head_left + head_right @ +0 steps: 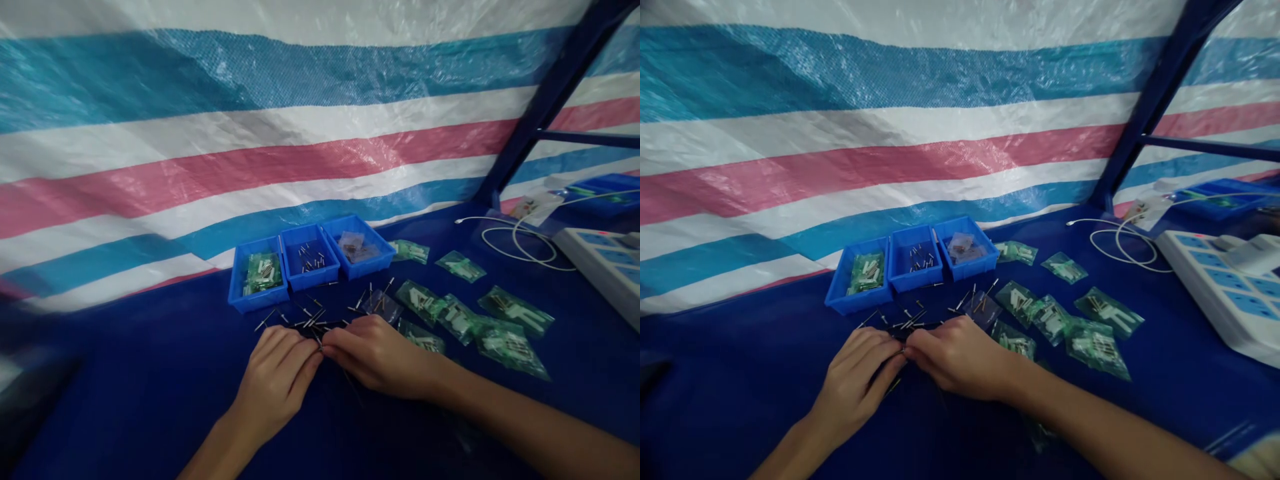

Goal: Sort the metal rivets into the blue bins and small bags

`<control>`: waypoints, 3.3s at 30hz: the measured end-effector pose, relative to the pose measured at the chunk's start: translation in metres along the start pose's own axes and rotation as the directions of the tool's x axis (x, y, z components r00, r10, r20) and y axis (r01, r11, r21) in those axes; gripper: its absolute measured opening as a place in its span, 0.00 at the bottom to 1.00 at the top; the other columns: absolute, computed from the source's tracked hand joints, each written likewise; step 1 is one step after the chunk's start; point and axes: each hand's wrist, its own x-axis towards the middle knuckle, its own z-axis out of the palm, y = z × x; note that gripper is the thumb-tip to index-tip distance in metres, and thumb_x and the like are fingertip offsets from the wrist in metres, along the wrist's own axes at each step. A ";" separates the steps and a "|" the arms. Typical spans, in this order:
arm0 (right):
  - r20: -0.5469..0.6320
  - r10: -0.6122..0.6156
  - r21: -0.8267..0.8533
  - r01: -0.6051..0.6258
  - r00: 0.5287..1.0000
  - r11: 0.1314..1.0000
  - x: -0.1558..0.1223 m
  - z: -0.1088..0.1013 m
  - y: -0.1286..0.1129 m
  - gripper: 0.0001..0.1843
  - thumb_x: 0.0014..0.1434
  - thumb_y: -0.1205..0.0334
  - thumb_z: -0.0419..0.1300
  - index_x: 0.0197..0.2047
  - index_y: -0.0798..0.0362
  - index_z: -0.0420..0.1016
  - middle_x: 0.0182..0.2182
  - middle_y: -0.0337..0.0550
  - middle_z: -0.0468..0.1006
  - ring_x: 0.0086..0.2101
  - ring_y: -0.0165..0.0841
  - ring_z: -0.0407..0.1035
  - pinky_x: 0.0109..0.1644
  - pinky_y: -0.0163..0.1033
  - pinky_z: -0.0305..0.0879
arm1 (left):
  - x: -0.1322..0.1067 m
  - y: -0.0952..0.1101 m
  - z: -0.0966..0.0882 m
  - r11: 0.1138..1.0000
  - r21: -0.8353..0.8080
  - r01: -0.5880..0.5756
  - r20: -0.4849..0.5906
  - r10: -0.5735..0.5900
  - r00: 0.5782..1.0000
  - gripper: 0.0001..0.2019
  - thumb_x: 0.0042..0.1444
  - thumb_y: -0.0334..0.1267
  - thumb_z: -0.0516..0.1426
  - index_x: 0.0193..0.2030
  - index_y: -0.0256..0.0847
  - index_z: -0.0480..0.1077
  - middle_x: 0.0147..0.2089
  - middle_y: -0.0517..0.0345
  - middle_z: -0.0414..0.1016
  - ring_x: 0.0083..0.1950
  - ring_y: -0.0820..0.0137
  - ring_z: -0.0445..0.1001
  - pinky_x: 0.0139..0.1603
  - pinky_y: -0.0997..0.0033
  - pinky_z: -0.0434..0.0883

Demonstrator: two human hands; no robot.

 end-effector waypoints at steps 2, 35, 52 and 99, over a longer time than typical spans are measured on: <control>0.018 0.015 0.009 -0.015 1.000 1.000 0.000 -0.002 -0.001 0.18 0.66 0.63 0.41 0.32 0.57 0.68 0.19 0.39 0.72 0.18 0.26 0.62 0.23 0.35 0.50 | 0.000 0.000 0.000 1.000 0.001 -0.006 -0.001 0.006 1.000 0.06 0.59 0.28 0.51 0.34 0.36 0.67 0.29 0.57 0.73 0.30 0.71 0.69 0.34 0.69 0.66; 0.018 0.060 -0.004 -0.060 0.998 0.998 0.000 -0.001 -0.001 0.17 0.67 0.63 0.40 0.41 0.58 0.67 0.22 0.41 0.75 0.19 0.27 0.65 0.23 0.35 0.51 | -0.002 -0.002 0.001 0.999 0.020 0.042 -0.024 -0.041 0.999 0.06 0.59 0.27 0.49 0.38 0.38 0.66 0.32 0.57 0.73 0.31 0.71 0.70 0.34 0.68 0.67; -0.019 0.073 -0.034 -0.074 0.997 0.997 0.000 -0.005 0.001 0.19 0.67 0.61 0.38 0.38 0.58 0.67 0.21 0.40 0.74 0.19 0.27 0.65 0.25 0.33 0.52 | -0.001 -0.004 0.000 0.996 0.057 0.069 -0.048 -0.066 0.997 0.07 0.60 0.28 0.49 0.37 0.38 0.67 0.30 0.57 0.74 0.30 0.71 0.71 0.33 0.69 0.67; -0.049 0.010 -0.063 -0.013 0.999 0.998 0.001 -0.001 0.002 0.25 0.68 0.60 0.36 0.25 0.56 0.65 0.15 0.38 0.67 0.16 0.25 0.56 0.22 0.35 0.46 | -0.003 -0.004 -0.001 0.995 0.034 0.089 -0.020 -0.088 0.996 0.08 0.61 0.33 0.50 0.31 0.38 0.67 0.28 0.58 0.73 0.31 0.69 0.70 0.33 0.68 0.66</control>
